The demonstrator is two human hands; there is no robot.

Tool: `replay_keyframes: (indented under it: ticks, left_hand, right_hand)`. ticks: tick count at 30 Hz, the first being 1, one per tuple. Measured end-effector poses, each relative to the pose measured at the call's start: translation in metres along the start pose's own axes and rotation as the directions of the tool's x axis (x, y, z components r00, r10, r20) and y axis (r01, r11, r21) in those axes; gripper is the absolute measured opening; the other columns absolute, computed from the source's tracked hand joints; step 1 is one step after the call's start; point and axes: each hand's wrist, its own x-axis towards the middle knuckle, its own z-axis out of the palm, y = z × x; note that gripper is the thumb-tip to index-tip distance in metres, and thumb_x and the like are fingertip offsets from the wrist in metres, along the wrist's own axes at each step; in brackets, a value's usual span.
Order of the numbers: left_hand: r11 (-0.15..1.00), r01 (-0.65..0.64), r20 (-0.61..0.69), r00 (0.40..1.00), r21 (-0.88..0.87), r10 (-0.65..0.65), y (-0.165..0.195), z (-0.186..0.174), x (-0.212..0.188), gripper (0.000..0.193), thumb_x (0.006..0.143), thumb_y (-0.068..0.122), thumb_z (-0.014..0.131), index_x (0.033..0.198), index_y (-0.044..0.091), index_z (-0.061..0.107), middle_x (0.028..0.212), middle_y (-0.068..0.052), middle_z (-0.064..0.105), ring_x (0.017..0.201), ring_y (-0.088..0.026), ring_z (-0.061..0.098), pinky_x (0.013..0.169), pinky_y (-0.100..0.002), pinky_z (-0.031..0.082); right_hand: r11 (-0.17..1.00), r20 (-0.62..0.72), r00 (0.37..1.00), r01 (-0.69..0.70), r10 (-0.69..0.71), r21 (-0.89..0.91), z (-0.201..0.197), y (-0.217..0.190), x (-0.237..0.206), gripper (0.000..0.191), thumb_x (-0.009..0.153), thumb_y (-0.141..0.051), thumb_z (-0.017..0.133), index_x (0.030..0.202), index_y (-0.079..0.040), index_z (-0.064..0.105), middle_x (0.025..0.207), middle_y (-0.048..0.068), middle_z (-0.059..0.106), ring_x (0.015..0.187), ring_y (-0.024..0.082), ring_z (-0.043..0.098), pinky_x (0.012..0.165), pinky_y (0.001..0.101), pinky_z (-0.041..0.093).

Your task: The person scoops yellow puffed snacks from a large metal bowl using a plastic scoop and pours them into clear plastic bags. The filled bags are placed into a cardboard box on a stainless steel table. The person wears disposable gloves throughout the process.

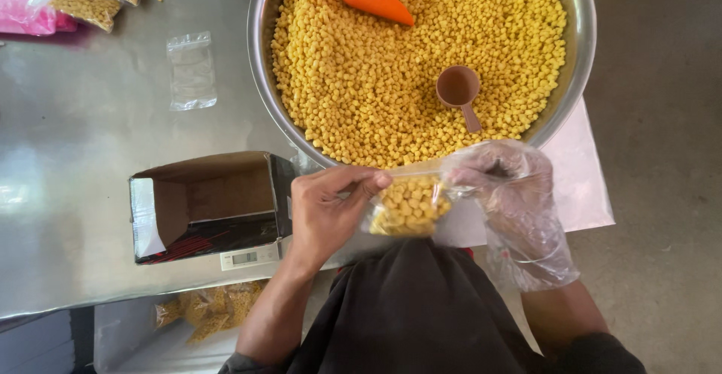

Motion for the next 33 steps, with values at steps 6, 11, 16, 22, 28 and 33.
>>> replay_keyframes:
  ticks: [6, 11, 16, 22, 28, 33]
  left_hand:
    - [0.954, 0.126, 0.095, 0.990, -0.273, -0.104, -0.009, 0.007, 0.003, 0.027, 0.104, 0.024, 0.065, 0.106, 0.001, 0.079, 0.089, -0.007, 0.081, 0.081, -0.007, 0.074, 0.073, -0.025, 0.060]
    - [0.942, 0.192, -0.045, 0.976, -0.276, -0.212, -0.013, 0.025, -0.009, 0.020, 0.101, 0.018, 0.069, 0.102, 0.000, 0.076, 0.085, -0.008, 0.077, 0.076, -0.008, 0.067, 0.067, -0.028, 0.057]
    - [0.985, -0.130, -0.071, 0.990, -0.115, 0.123, -0.017, 0.014, -0.020, 0.012, 0.092, 0.013, 0.079, 0.098, 0.003, 0.075, 0.093, -0.011, 0.077, 0.083, -0.018, 0.076, 0.072, -0.030, 0.059]
    - [0.995, 0.065, -0.113, 0.991, -0.070, -0.072, -0.024, 0.001, -0.042, 0.017, 0.084, 0.019, 0.085, 0.091, 0.006, 0.078, 0.082, -0.010, 0.075, 0.069, -0.022, 0.074, 0.062, -0.032, 0.058]
    - [0.910, 0.278, -0.232, 0.950, 0.309, -0.211, -0.040, -0.043, -0.146, 0.021, 0.083, 0.022, 0.080, 0.079, 0.005, 0.068, 0.073, -0.011, 0.068, 0.067, -0.031, 0.068, 0.059, -0.043, 0.053]
    - [0.236, 0.842, -0.580, 0.511, 0.485, -0.635, -0.077, -0.091, -0.259, 0.010, 0.093, 0.017, 0.063, 0.092, 0.008, 0.068, 0.089, -0.013, 0.070, 0.086, -0.035, 0.068, 0.075, -0.050, 0.053]
  right_hand:
    - [0.998, -0.069, 0.997, -0.044, 0.047, 0.054, -0.001, -0.001, 0.000, 0.013, 0.095, -0.013, 0.074, 0.104, -0.004, 0.075, 0.099, 0.008, 0.075, 0.086, 0.014, 0.068, 0.077, 0.0296, 0.057]
    - [0.991, -0.001, 1.000, 0.016, -0.017, -0.133, 0.014, 0.015, 0.001, 0.018, 0.087, -0.006, 0.081, 0.102, -0.003, 0.072, 0.098, 0.006, 0.073, 0.091, 0.013, 0.070, 0.082, 0.0275, 0.060]
    - [0.961, 0.159, 0.980, 0.153, -0.118, -0.231, 0.008, 0.031, 0.000, 0.012, 0.087, -0.001, 0.079, 0.096, 0.000, 0.070, 0.097, 0.007, 0.071, 0.090, 0.015, 0.069, 0.078, 0.0277, 0.059]
    - [0.979, 0.176, 0.982, 0.105, -0.074, -0.176, 0.009, 0.067, 0.003, 0.008, 0.089, 0.001, 0.074, 0.092, 0.001, 0.067, 0.095, 0.008, 0.070, 0.084, 0.015, 0.069, 0.074, 0.0289, 0.059]
    - [0.949, -0.006, 1.000, -0.027, 0.026, -0.315, 0.010, 0.090, 0.014, 0.020, 0.110, -0.007, 0.057, 0.093, -0.001, 0.066, 0.080, 0.008, 0.065, 0.065, 0.012, 0.054, 0.060, 0.0265, 0.043]
    - [0.991, 0.083, 0.996, -0.028, 0.039, -0.128, 0.011, 0.105, 0.000, 0.036, 0.120, -0.008, 0.054, 0.086, 0.000, 0.060, 0.078, 0.007, 0.064, 0.068, 0.011, 0.056, 0.065, 0.0239, 0.044]
